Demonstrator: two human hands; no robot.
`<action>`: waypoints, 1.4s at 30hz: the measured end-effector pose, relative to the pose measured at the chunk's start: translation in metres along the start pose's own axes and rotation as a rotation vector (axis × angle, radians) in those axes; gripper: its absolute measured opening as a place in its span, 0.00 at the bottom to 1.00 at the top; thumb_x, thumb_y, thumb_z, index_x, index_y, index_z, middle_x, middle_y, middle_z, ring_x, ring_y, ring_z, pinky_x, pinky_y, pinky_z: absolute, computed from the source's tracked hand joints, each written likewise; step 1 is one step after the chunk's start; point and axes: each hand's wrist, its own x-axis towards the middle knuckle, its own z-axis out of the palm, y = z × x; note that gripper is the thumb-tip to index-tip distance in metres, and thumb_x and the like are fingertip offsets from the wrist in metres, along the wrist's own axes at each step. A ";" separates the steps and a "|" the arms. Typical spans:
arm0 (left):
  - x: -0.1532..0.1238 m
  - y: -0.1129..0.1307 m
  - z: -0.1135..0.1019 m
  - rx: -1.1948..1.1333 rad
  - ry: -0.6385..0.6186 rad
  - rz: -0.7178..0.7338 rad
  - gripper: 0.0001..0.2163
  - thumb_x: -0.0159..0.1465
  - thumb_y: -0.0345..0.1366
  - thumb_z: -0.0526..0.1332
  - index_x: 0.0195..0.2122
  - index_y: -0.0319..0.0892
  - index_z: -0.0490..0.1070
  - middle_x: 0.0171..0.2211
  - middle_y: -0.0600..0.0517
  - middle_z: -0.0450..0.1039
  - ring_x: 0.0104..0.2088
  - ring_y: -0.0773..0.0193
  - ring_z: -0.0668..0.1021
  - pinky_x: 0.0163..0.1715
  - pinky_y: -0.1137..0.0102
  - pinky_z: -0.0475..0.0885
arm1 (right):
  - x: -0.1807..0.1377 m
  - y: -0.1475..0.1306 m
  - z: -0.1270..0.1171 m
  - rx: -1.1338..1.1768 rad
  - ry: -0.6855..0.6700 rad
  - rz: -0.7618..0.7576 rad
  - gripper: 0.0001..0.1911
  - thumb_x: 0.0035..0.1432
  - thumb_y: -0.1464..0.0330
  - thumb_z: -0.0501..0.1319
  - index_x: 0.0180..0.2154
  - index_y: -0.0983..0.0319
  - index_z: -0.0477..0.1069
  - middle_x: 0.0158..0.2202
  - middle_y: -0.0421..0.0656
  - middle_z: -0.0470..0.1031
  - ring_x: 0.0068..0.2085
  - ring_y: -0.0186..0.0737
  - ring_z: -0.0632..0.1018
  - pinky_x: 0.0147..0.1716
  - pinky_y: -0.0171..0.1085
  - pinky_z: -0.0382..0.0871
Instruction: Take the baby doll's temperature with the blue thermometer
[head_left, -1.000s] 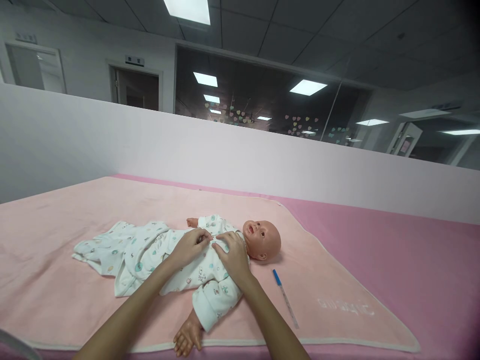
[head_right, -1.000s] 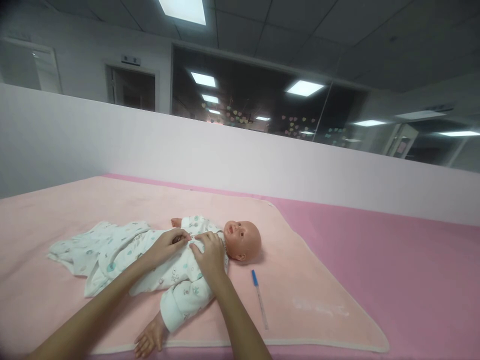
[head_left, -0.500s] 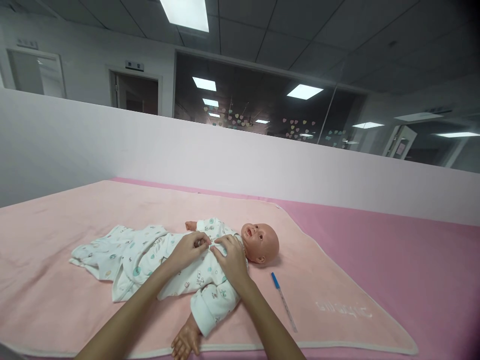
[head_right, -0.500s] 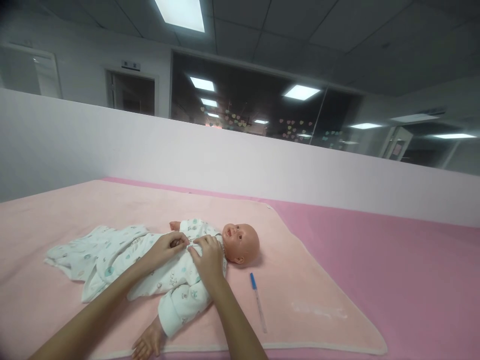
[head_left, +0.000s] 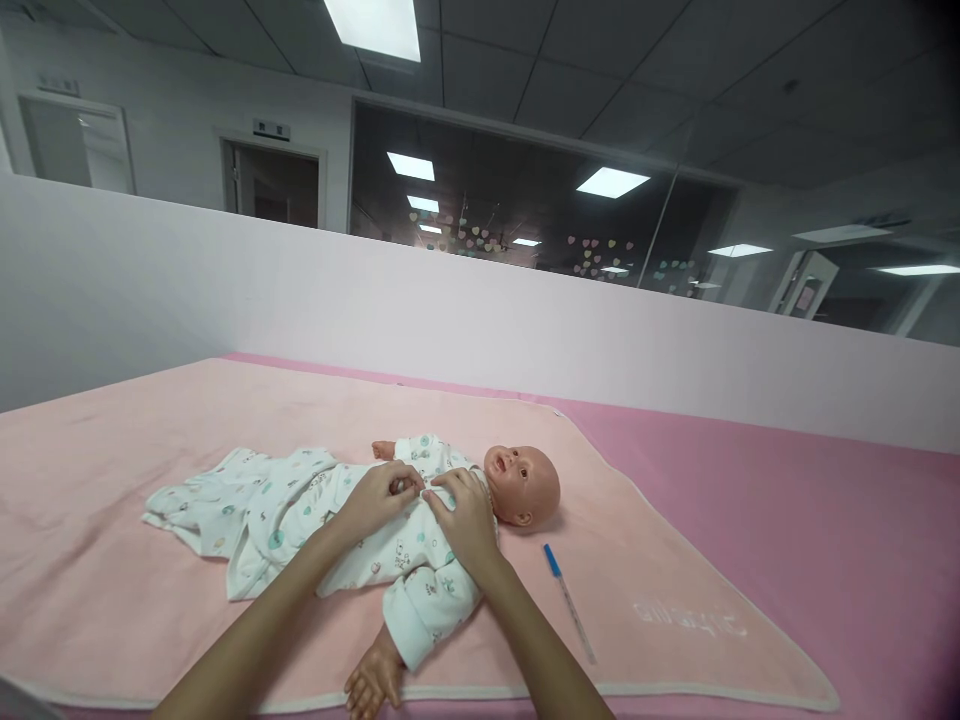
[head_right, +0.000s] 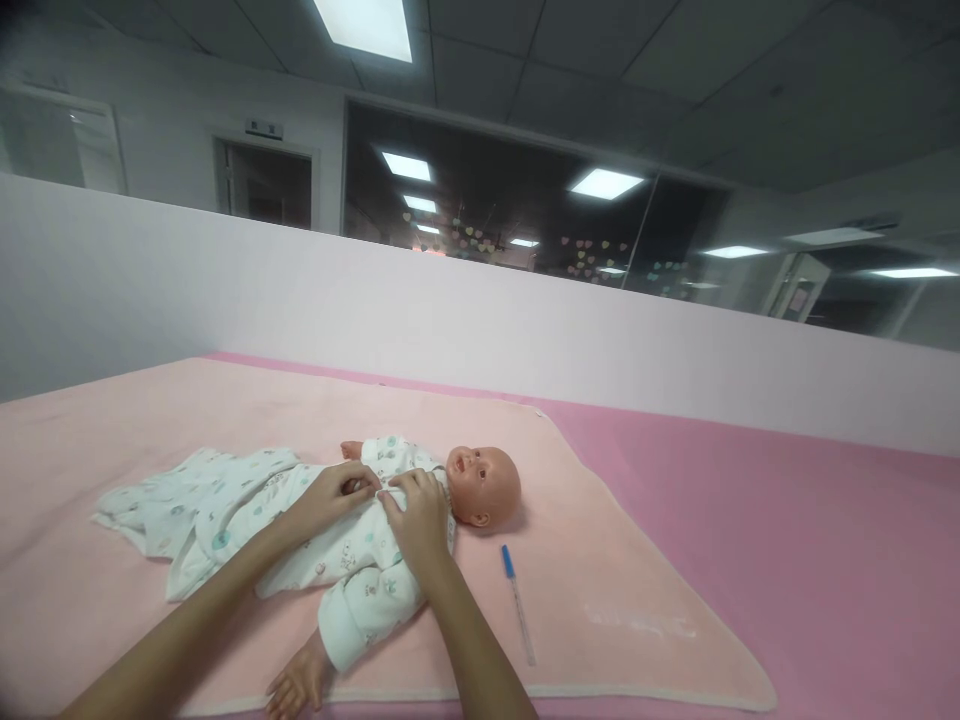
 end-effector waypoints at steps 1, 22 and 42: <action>0.000 0.000 -0.002 -0.005 -0.013 0.006 0.11 0.56 0.38 0.51 0.29 0.41 0.71 0.21 0.54 0.65 0.23 0.67 0.63 0.24 0.73 0.57 | 0.000 0.000 0.000 -0.001 0.000 -0.001 0.05 0.52 0.67 0.59 0.33 0.58 0.71 0.34 0.40 0.71 0.38 0.38 0.69 0.38 0.35 0.59; -0.018 -0.021 -0.049 -0.140 -0.264 -0.060 0.10 0.50 0.38 0.59 0.31 0.40 0.68 0.20 0.59 0.52 0.23 0.70 0.58 0.22 0.75 0.53 | 0.017 -0.027 0.004 -0.018 -0.078 -0.306 0.08 0.48 0.71 0.58 0.34 0.60 0.70 0.37 0.42 0.69 0.41 0.40 0.67 0.44 0.39 0.56; -0.018 -0.024 -0.046 -0.165 -0.237 -0.085 0.09 0.50 0.39 0.58 0.27 0.40 0.63 0.20 0.59 0.51 0.22 0.71 0.57 0.21 0.75 0.53 | 0.014 -0.030 0.029 0.022 -0.077 -0.303 0.04 0.50 0.74 0.53 0.27 0.61 0.65 0.28 0.40 0.68 0.34 0.36 0.68 0.37 0.35 0.58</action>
